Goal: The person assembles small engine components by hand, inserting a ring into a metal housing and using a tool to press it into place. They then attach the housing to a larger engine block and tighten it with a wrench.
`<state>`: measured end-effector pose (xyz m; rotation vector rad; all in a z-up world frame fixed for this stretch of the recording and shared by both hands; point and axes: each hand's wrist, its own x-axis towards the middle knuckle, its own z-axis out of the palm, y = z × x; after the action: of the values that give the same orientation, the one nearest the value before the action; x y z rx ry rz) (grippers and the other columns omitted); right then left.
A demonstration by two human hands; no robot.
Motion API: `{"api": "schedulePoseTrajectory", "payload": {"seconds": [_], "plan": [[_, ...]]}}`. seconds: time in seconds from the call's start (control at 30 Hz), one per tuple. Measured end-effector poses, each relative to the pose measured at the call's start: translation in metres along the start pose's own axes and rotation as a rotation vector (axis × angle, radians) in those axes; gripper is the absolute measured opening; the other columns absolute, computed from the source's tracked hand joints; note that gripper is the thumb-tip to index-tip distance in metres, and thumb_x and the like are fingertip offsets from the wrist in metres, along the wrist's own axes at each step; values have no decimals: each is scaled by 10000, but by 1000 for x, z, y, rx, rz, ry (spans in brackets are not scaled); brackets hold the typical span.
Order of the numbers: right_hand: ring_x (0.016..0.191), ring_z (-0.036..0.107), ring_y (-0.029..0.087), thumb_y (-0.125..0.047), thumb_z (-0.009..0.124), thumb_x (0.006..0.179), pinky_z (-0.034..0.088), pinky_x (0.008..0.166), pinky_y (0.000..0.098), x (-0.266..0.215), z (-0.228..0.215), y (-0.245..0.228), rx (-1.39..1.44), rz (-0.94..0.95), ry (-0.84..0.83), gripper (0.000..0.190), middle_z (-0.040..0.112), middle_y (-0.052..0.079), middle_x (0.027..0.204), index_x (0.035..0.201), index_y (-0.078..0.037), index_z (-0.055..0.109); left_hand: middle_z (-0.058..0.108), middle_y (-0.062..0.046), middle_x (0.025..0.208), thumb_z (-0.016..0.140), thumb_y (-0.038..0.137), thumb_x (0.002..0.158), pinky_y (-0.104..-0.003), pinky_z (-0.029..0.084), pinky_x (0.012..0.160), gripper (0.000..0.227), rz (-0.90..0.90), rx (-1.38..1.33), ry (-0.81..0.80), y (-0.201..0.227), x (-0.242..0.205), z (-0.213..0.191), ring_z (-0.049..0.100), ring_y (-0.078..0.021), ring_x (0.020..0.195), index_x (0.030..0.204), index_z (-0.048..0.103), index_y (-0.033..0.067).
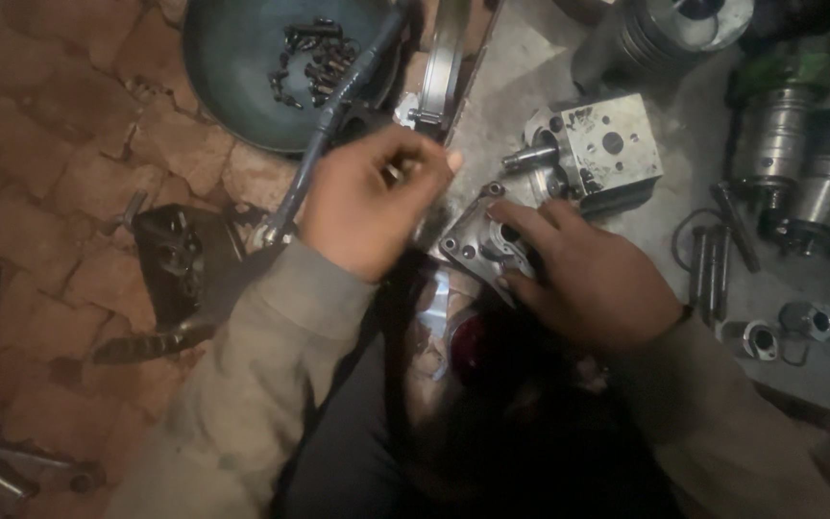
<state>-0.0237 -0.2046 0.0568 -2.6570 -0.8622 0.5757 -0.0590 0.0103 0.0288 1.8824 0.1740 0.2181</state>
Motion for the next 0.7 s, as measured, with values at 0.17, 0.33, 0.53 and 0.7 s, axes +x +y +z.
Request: {"api": "schedulePoseTrajectory", "payload": {"seconds": [0.17, 0.33, 0.53, 0.7], "plan": [[784, 716, 310, -308, 733, 848, 590, 703, 441, 2, 5, -1, -22, 52, -27, 659, 628, 100, 1085, 1463, -281, 499, 770, -56, 854, 750, 246, 904, -279, 559, 651, 245, 18, 179, -59, 0, -3, 3, 711, -113, 702, 1048, 760, 47], [792, 712, 324, -279, 734, 845, 594, 687, 439, 1, 9, 0, 2, -45, 71, 581, 634, 111, 1070, 1386, -219, 530, 770, -68, 842, 747, 245, 928, -276, 565, 669, 238, 34, 117, -66, 0, -3, 3, 714, -124, 734, 1038, 754, 34], [834, 735, 283, -255, 746, 847, 600, 749, 417, 3, 13, 8, 118, -7, 62, 519, 664, 101, 1186, 1322, -192, 548, 778, -71, 870, 753, 244, 932, -276, 560, 665, 234, 72, 149, -62, 0, -1, 3, 711, -120, 724, 1040, 759, 37], [1039, 719, 251, -219, 751, 861, 597, 857, 394, 2, 17, 26, 485, -48, 49, 510, 692, 111, 1261, 1324, -168, 542, 783, -75, 842, 747, 254, 921, -280, 553, 647, 241, 12, 93, -68, -1, -1, 5, 708, -128, 700, 1035, 761, 42]]}}
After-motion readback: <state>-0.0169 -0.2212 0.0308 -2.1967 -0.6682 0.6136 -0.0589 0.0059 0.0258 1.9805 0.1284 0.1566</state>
